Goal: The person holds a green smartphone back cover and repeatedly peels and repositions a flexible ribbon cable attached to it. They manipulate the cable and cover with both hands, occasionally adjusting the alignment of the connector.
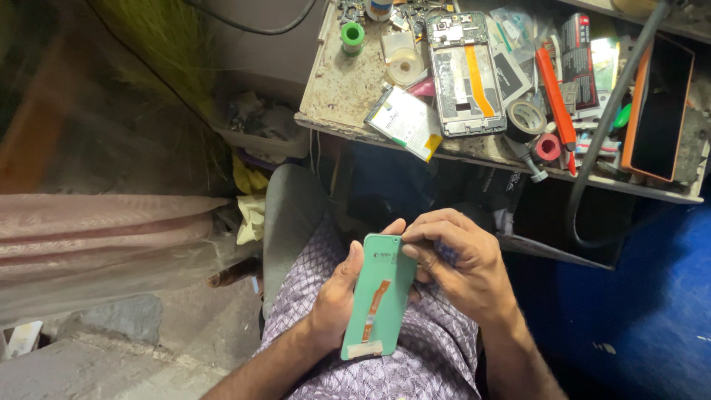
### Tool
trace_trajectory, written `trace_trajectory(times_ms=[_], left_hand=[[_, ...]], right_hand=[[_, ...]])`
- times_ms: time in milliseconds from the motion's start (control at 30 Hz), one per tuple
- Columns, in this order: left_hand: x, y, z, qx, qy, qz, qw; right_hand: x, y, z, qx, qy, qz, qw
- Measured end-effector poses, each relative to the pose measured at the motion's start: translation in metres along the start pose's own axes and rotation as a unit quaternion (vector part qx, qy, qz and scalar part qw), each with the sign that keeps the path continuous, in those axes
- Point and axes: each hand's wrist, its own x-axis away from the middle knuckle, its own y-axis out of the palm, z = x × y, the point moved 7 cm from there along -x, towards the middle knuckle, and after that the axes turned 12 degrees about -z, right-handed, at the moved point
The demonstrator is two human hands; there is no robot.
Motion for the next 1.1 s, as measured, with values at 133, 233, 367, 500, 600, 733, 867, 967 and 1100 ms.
trace_trajectory(times_ms=[133,233,367,500,600,733,867,967,1100], left_hand=[[-0.006,0.001,0.01,-0.022,-0.018,0.008,1.0],[-0.004,-0.009,0.007,-0.029,-0.076,0.068,0.994],[0.004,-0.014,-0.001,-0.027,-0.113,0.079,0.99],[0.009,-0.013,-0.002,-0.064,-0.116,0.078,0.988],[0.009,-0.011,-0.001,-0.091,-0.122,0.078,0.985],[0.008,-0.01,0.005,-0.086,-0.115,0.08,0.986],[0.02,-0.02,0.022,-0.115,-0.134,0.066,0.982],[0.041,-0.037,0.041,-0.211,-0.123,0.095,0.965],[0.067,-0.065,0.06,-0.278,-0.048,0.222,0.933]], right_hand=[[-0.006,-0.004,0.034,-0.237,0.058,-0.018,0.97],[-0.007,-0.003,0.06,-0.281,0.107,-0.04,0.953],[0.002,0.009,0.083,-0.354,0.133,-0.048,0.924],[0.009,0.015,0.094,-0.386,0.143,-0.04,0.91],[0.011,0.015,0.093,-0.394,0.144,-0.045,0.906],[0.011,0.015,0.092,-0.394,0.141,-0.053,0.907],[0.011,0.008,0.099,-0.387,0.135,0.004,0.912],[0.013,0.005,0.106,-0.402,0.132,0.034,0.906],[0.024,0.02,0.112,-0.437,0.136,-0.006,0.889]])
